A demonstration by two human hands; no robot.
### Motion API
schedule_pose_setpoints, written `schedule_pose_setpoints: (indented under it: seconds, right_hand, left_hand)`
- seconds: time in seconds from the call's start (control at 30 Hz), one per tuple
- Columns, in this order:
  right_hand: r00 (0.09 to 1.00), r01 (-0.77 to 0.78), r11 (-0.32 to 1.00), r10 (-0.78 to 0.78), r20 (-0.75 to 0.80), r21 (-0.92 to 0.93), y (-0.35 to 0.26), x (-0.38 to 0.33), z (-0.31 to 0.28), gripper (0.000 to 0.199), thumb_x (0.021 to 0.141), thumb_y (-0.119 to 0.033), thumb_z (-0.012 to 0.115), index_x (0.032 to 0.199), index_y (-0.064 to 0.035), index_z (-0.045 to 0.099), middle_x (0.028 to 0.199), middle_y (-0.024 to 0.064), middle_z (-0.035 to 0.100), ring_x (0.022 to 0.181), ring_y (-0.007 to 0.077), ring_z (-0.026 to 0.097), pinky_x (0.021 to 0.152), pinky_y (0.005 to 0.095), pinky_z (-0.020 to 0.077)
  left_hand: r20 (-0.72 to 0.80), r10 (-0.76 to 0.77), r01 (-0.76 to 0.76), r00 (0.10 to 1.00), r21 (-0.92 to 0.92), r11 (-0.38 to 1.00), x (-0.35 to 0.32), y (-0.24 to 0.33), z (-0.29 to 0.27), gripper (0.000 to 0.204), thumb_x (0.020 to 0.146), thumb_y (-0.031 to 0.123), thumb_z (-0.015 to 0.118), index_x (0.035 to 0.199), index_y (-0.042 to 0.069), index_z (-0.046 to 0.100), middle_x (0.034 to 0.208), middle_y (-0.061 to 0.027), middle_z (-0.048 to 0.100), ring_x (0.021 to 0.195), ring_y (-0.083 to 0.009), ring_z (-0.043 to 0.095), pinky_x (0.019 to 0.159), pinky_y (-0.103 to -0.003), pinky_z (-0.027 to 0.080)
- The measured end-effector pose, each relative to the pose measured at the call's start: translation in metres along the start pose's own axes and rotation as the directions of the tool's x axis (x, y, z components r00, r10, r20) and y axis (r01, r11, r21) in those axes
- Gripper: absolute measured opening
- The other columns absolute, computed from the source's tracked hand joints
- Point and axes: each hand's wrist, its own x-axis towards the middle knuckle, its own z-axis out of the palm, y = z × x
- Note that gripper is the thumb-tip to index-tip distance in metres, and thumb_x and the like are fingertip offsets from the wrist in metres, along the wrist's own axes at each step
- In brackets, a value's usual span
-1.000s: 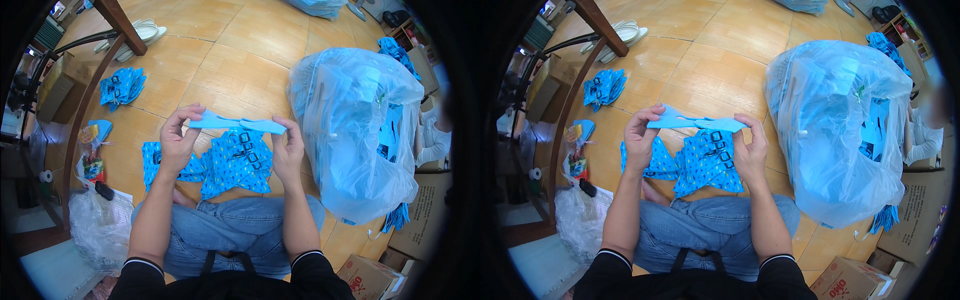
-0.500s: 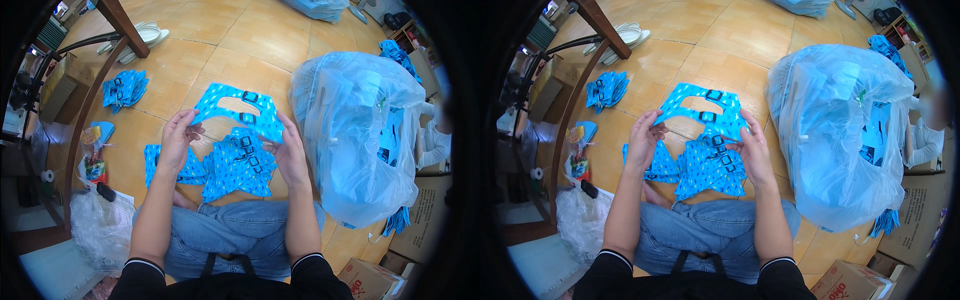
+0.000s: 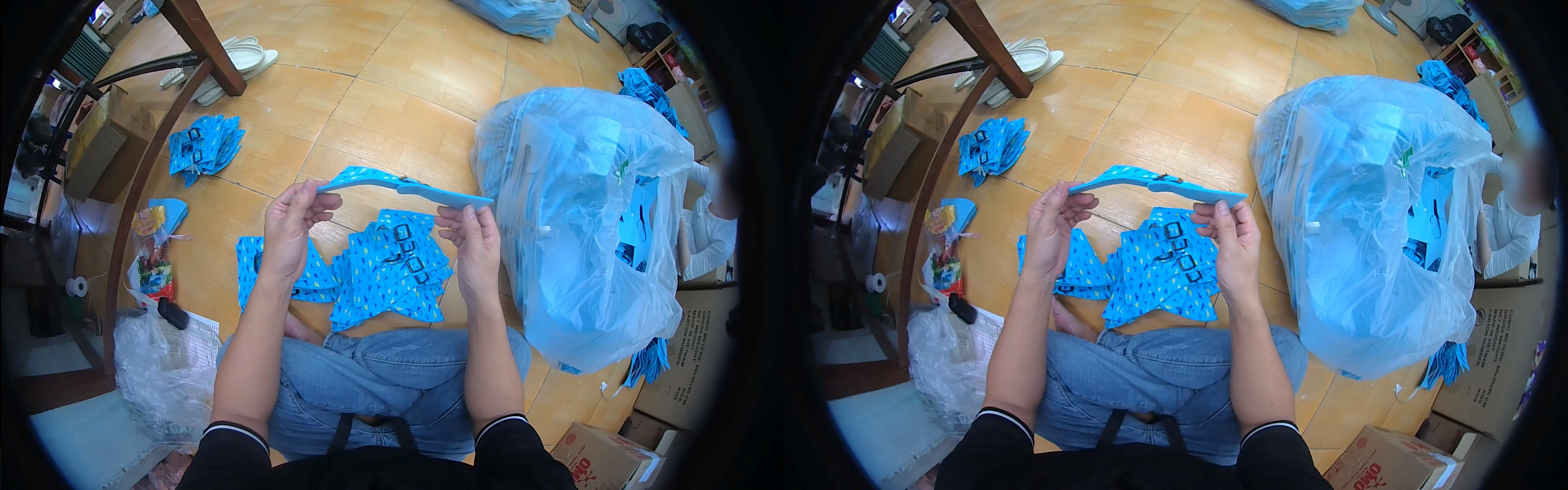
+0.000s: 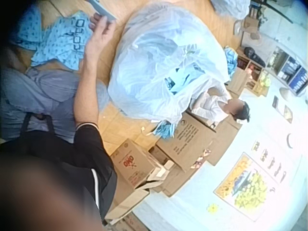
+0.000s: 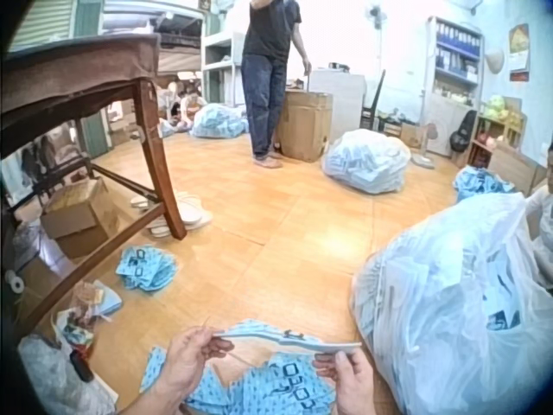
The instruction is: The person sits on the floor and folds blue patterned fabric items with black buckles. They pick up each item, fold it neatly, and place it on a growing stack. The person briefly touches their face during the task.
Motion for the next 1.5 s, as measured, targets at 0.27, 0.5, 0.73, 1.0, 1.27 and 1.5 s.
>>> schedule_pose_setpoints:
  seconds: [0.27, 0.5, 0.73, 1.0, 1.27, 1.5]
  right_hand:
    - [1.0, 0.012, 1.0, -0.012, 0.006, 0.024, 0.0, 0.0, -0.001, 0.028, 0.1, -0.03, 0.052, 0.104, -0.0038, 0.06, 0.096, 0.0098, 0.068, 0.086, 0.0134, 0.065, 0.075, 0.0269, 0.0499]
    - [0.998, -0.043, 0.963, 0.03, 0.052, 0.268, -0.003, -0.001, -0.006, 0.023, 0.099, -0.022, 0.054, 0.111, -0.0022, 0.058, 0.098, 0.0055, 0.064, 0.088, 0.0096, 0.06, 0.077, 0.0248, 0.0484]
    - [0.998, 0.057, 0.997, -0.056, -0.021, 0.057, 0.004, 0.0, -0.005, 0.022, 0.097, -0.011, 0.057, 0.115, -0.0007, 0.054, 0.102, 0.0037, 0.061, 0.091, 0.0056, 0.055, 0.081, 0.0213, 0.0449]
    - [0.995, 0.099, 0.995, -0.098, -0.028, 0.019, 0.004, 0.002, -0.007, 0.022, 0.096, -0.01, 0.057, 0.116, -0.0001, 0.054, 0.103, 0.0043, 0.061, 0.092, 0.0062, 0.055, 0.081, 0.0217, 0.0452]
    - [0.994, 0.096, 0.995, -0.096, -0.059, -0.005, 0.006, 0.003, -0.007, 0.024, 0.097, -0.01, 0.056, 0.118, 0.0002, 0.053, 0.104, 0.0047, 0.061, 0.093, 0.0062, 0.056, 0.08, 0.022, 0.0462]
    - [0.983, -0.075, 0.993, 0.089, -0.158, 0.093, 0.017, 0.009, -0.025, 0.028, 0.098, -0.014, 0.054, 0.125, -0.0051, 0.052, 0.109, 0.0029, 0.062, 0.093, 0.0097, 0.06, 0.078, 0.0232, 0.0472]
  left_hand:
    - [-0.003, 0.018, -0.018, 1.0, 0.01, 1.0, -0.001, 0.001, -0.001, 0.036, 0.098, 0.035, 0.052, 0.107, 0.003, 0.066, 0.09, -0.009, 0.071, 0.087, -0.0164, 0.067, 0.078, -0.027, 0.048]
    - [0.019, 0.074, -0.073, 0.997, -0.03, 0.997, -0.002, 0.001, 0.0, 0.02, 0.089, 0.008, 0.051, 0.102, 0.002, 0.066, 0.092, -0.0052, 0.065, 0.086, -0.0102, 0.06, 0.077, -0.026, 0.049]
    - [0.059, 0.128, -0.131, 0.99, 0.046, 0.99, -0.003, -0.002, 0.004, 0.023, 0.082, -0.005, 0.05, 0.101, 0.002, 0.06, 0.099, -0.0052, 0.059, 0.085, -0.01, 0.057, 0.074, -0.027, 0.052]
    - [0.054, 0.11, -0.114, 0.992, 0.073, 0.991, -0.002, 0.0, 0.003, 0.024, 0.079, -0.007, 0.049, 0.099, 0.001, 0.06, 0.094, -0.0059, 0.061, 0.077, -0.0107, 0.059, 0.07, -0.026, 0.052]
    - [0.061, 0.107, -0.118, 0.992, 0.214, 0.97, 0.0, -0.006, 0.001, 0.021, 0.082, -0.003, 0.056, 0.102, 0.002, 0.06, 0.099, -0.0073, 0.062, 0.087, -0.011, 0.058, 0.078, -0.026, 0.049]
    - [-0.018, 0.56, -0.423, 0.828, 0.635, 0.646, -0.008, -0.026, 0.03, 0.025, 0.087, 0.009, 0.065, 0.11, 0.003, 0.06, 0.105, -0.0076, 0.063, 0.102, -0.0196, 0.058, 0.09, -0.032, 0.046]
